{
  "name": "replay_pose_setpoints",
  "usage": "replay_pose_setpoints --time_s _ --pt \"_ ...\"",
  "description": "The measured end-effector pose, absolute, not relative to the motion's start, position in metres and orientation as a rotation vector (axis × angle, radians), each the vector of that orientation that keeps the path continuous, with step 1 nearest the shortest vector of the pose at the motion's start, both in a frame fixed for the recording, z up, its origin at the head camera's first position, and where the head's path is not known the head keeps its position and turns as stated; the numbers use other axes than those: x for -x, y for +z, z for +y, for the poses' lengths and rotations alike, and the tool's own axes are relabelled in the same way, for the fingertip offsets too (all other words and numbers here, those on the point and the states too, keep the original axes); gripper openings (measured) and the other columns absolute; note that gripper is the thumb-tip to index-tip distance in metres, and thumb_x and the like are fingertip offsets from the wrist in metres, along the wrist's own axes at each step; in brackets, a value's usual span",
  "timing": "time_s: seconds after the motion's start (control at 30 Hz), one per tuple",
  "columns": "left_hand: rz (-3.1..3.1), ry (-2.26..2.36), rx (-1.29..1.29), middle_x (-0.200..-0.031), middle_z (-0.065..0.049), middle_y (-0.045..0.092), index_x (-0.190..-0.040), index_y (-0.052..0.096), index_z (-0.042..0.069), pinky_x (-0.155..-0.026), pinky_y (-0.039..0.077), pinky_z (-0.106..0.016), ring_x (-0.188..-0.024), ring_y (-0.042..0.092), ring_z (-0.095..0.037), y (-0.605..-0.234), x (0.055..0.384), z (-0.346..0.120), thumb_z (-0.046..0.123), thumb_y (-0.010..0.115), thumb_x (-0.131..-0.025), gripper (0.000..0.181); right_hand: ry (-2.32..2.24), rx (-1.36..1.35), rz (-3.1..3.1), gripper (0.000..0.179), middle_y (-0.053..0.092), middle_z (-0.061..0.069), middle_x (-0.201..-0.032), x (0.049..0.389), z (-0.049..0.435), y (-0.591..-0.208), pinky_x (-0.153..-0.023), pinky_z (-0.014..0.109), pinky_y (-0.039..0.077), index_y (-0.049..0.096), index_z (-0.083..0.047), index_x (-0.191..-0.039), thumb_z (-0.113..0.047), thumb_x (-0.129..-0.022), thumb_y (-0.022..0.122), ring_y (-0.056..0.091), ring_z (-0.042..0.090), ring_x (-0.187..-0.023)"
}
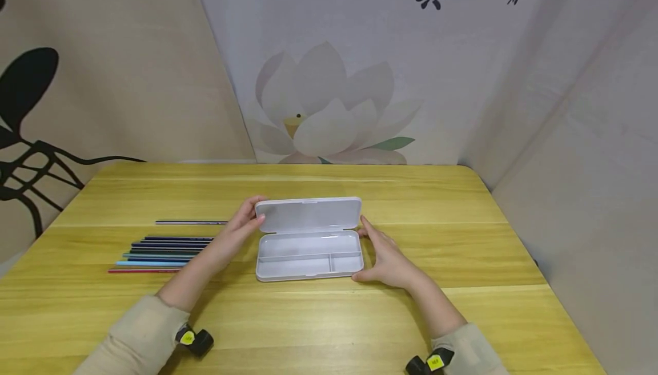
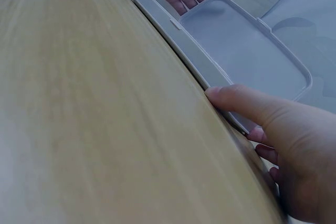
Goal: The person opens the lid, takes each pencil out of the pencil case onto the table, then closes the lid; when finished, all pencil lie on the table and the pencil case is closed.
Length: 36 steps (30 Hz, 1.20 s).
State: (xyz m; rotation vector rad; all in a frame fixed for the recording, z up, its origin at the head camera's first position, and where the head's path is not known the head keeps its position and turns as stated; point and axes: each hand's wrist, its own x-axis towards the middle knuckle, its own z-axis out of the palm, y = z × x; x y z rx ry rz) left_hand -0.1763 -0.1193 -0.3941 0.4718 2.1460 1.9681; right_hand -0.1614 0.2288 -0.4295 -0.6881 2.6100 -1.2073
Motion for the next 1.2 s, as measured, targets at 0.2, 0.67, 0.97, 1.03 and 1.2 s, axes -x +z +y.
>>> replay_pose_setpoints --time_s 0.2,0.67,0.97,1.03,1.2 --pt "2.224 1.896 -0.458 -0.149 -0.012 0.032 -0.140 0.040 0.012 -0.109 0.020 -0.054 -0.138 0.024 -0.030 -0.395 0.171 -0.119 0.031 0.041 -0.104 0.041 -1.215 0.670 2.600 0.126 0.041 0.009 -0.142 0.161 0.229 -0.430 -0.107 0.061 0.014 0.004 -0.011 -0.154 -0.029 -0.064 0.090 0.029 0.031 -0.134" --pt "2.250 1.827 -0.521 -0.142 -0.008 0.044 -0.135 0.050 0.011 -0.105 0.027 -0.057 -0.133 0.034 -0.030 -0.398 0.163 -0.121 0.029 0.043 -0.104 0.037 -1.161 0.661 2.626 0.121 0.038 0.013 -0.145 0.159 0.230 -0.428 -0.107 0.061 0.015 0.008 -0.001 -0.152 -0.031 -0.066 0.089 0.026 0.036 -0.135" --pt "2.258 1.772 -0.592 -0.135 -0.006 0.053 -0.130 0.057 0.012 -0.104 0.029 -0.055 -0.130 0.039 -0.027 -0.399 0.162 -0.122 0.029 0.043 -0.104 0.035 -1.156 0.715 2.631 0.114 0.042 0.012 -0.140 0.160 0.230 -0.429 -0.107 0.055 0.024 0.016 -0.001 -0.150 -0.031 -0.066 0.088 0.034 0.033 -0.131" --pt "2.258 1.759 -0.610 -0.133 -0.005 0.055 -0.130 0.059 0.012 -0.104 0.029 -0.055 -0.129 0.041 -0.027 -0.400 0.162 -0.123 0.028 0.044 -0.104 0.034 -1.166 0.736 2.630 0.115 0.044 0.011 -0.138 0.161 0.229 -0.430 -0.106 0.054 0.025 0.015 -0.003 -0.151 -0.030 -0.066 0.089 0.036 0.032 -0.130" --pt "2.258 1.738 -0.640 -0.133 -0.004 0.055 -0.129 0.059 0.010 -0.105 0.025 -0.059 -0.129 0.041 -0.027 -0.398 0.160 -0.123 0.027 0.046 -0.103 0.034 -1.193 0.753 2.614 0.120 0.046 0.007 -0.137 0.163 0.230 -0.431 -0.107 0.056 0.021 0.009 -0.004 -0.153 -0.029 -0.066 0.089 0.035 0.031 -0.130"
